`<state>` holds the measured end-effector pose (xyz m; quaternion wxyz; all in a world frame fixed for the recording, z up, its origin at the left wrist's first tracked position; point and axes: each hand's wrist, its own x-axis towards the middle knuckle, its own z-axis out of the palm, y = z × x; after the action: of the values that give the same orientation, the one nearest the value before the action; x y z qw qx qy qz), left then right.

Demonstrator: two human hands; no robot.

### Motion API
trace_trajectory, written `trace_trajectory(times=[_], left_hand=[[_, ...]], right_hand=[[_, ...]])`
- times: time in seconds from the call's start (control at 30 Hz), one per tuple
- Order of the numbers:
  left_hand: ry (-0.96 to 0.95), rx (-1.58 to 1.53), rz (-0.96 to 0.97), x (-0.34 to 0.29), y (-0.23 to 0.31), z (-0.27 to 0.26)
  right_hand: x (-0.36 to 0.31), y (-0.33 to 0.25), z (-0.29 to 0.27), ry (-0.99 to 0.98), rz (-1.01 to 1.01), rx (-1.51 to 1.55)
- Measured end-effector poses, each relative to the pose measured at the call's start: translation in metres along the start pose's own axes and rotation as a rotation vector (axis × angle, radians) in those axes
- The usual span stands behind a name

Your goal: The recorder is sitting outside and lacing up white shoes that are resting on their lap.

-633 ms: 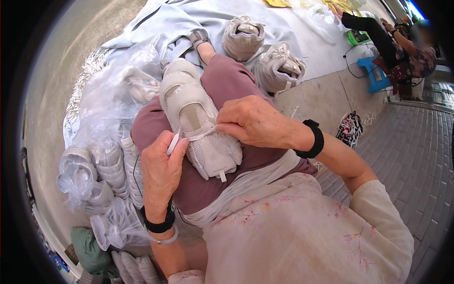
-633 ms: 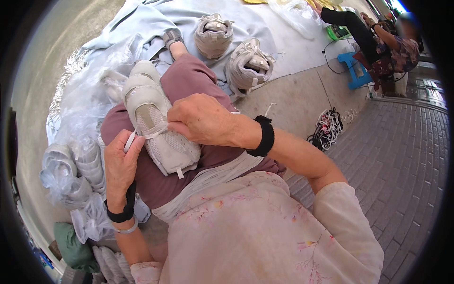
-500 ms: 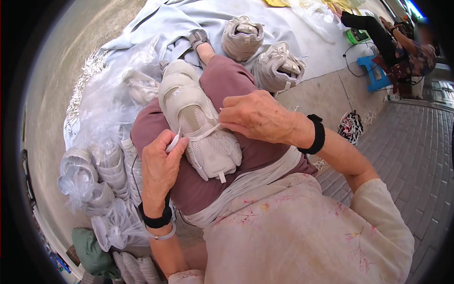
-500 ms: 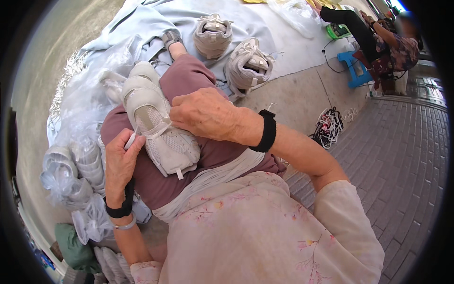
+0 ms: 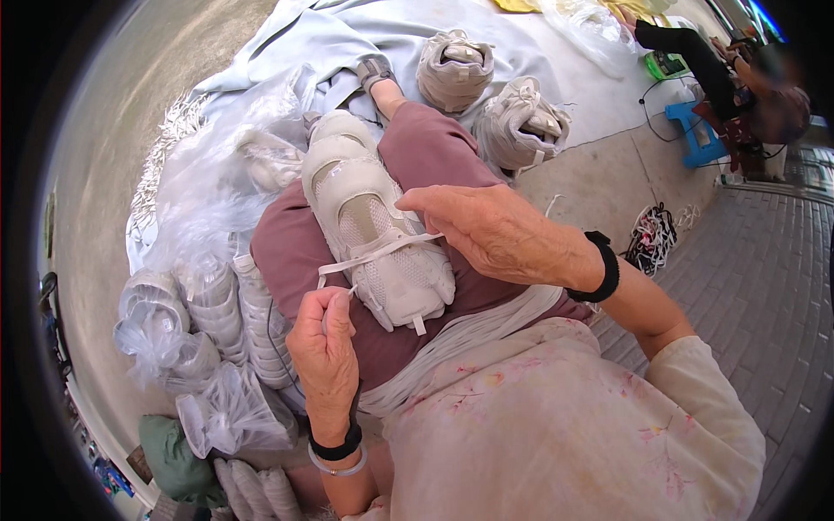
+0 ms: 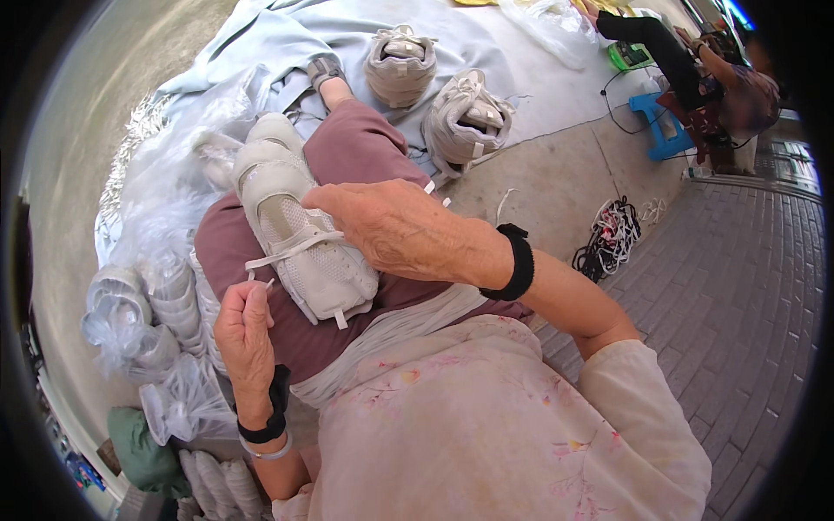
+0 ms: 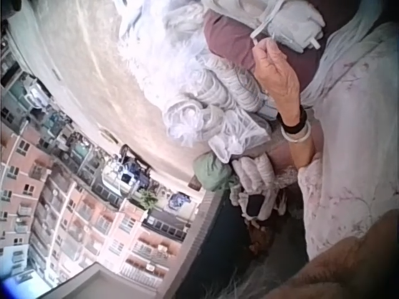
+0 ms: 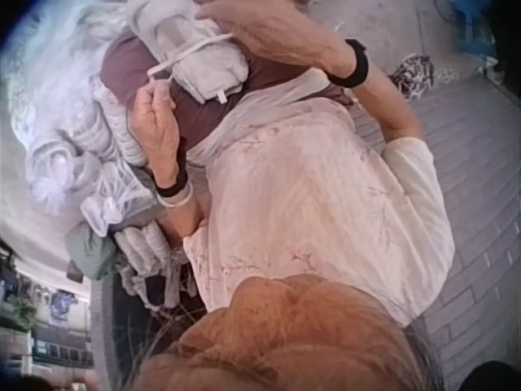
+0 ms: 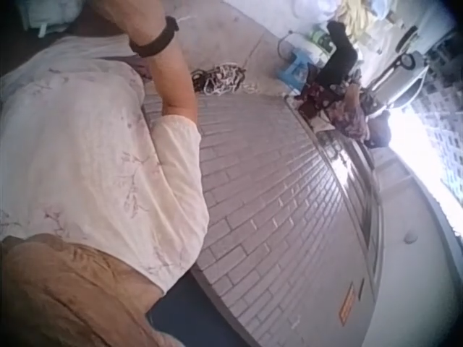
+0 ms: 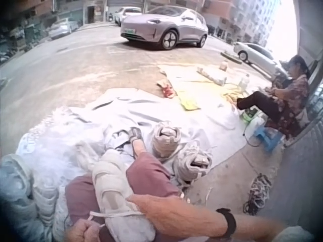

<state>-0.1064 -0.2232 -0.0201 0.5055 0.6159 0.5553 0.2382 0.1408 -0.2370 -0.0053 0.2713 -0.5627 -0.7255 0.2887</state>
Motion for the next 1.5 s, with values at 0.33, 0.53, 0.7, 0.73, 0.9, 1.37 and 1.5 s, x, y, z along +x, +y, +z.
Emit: trace_trajectory(times=[0.33,0.53,0.7,0.73,0.9,1.37,1.5], left_hand=[[0.043,0.010,0.014,0.018,-0.008,0.011],[0.004,-0.039,-0.116,0.026,0.003,0.011],[0.015,0.022,0.028,0.029,-0.018,0.008],[0.042,0.041,0.013,0.031,-0.018,0.009],[0.084,0.194,0.237,0.033,-0.004,0.010],[0.114,0.331,0.340,0.040,0.006,0.015],[0.079,0.236,0.355,0.045,-0.005,0.013]], right_hand=[[-0.018,-0.009,0.022,-0.144,-0.066,-0.101],[0.000,0.017,0.037,0.007,-0.007,-0.073],[-0.005,0.012,0.031,0.091,-0.009,0.037],[-0.008,0.011,0.032,0.067,0.012,0.024],[-0.006,0.018,0.042,0.089,0.026,-0.019],[0.012,0.010,0.036,-0.065,-0.014,-0.233],[0.009,0.024,0.038,0.131,-0.013,0.003]])
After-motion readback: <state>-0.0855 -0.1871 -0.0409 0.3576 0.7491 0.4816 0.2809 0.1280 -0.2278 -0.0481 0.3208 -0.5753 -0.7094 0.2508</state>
